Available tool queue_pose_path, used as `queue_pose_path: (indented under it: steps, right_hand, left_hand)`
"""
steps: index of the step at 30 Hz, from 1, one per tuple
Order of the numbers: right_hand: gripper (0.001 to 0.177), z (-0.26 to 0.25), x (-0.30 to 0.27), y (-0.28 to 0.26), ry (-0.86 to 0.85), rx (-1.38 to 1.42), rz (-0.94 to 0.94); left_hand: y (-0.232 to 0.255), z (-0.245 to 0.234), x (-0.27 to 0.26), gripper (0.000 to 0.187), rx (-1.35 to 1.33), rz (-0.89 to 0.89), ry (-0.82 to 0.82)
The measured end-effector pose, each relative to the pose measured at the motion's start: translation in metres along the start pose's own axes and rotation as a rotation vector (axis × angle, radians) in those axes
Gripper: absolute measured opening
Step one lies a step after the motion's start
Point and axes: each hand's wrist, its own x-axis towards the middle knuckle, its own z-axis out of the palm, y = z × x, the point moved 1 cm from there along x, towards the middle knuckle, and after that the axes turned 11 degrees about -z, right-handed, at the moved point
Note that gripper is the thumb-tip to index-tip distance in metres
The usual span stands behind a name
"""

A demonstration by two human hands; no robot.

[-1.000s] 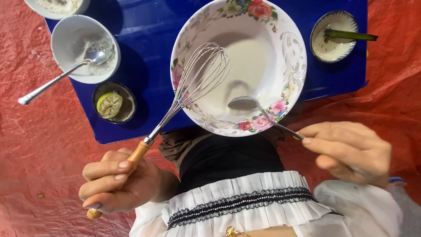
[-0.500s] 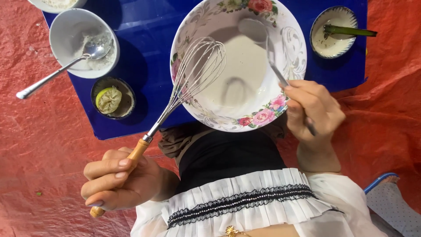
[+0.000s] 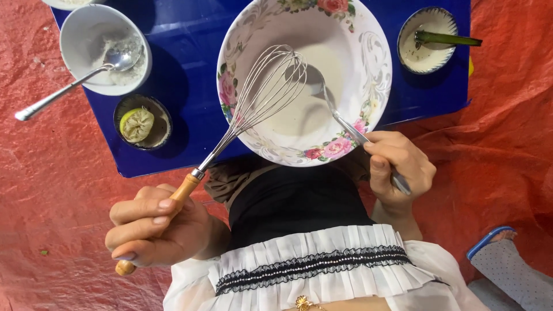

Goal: Stirring a liquid mixture in a bowl using a spoon and then a whisk.

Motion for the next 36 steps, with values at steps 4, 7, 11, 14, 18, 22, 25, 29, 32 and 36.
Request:
queue_pose_path:
  steps: [4, 7, 11, 14, 18, 22, 25, 29, 32, 36]
  right_hand:
    - [0.037, -0.005, 0.004, -0.001, 0.025, -0.016, -0.008]
    - [0.042, -0.007, 0.005, 0.003, 0.052, -0.01, 0.045]
    - [0.043, -0.009, 0.004, 0.007, 0.043, -0.004, 0.014]
    - [0.043, -0.01, 0.003, 0.009, 0.027, 0.002, 0.021]
    - [0.043, -0.012, 0.002, 0.012, 0.03, -0.007, 0.009]
    - [0.045, -0.012, 0.001, 0.012, 0.033, -0.008, 0.023]
    - [0.044, -0.013, -0.001, 0.013, 0.023, -0.007, 0.006]
    - [0.043, -0.015, -0.004, 0.015, -0.001, -0.015, -0.008]
    - [0.043, -0.014, -0.005, 0.014, 0.001, -0.016, -0.003]
    - [0.042, -0.012, -0.007, 0.012, 0.014, -0.002, 0.013]
  left_hand:
    - [0.001, 0.002, -0.002, 0.04, 0.033, -0.014, 0.067]
    - [0.002, 0.002, -0.002, 0.037, 0.097, 0.009, 0.073]
    - [0.005, 0.006, -0.003, 0.039, 0.046, -0.051, 0.14]
    - [0.005, 0.015, 0.0, 0.037, 0.054, -0.031, 0.201]
    - [0.006, 0.012, -0.002, 0.039, -0.038, -0.073, 0.126]
    - [0.004, 0.007, 0.0, 0.038, -0.111, -0.101, 0.128]
    - [0.005, 0.008, 0.0, 0.041, 0.02, -0.065, 0.208]
    - [0.006, 0.005, -0.003, 0.039, -0.003, -0.085, 0.176]
    - [0.007, 0.01, -0.006, 0.04, 0.034, -0.098, 0.218]
    - [0.007, 0.015, -0.009, 0.038, 0.06, -0.121, 0.202]
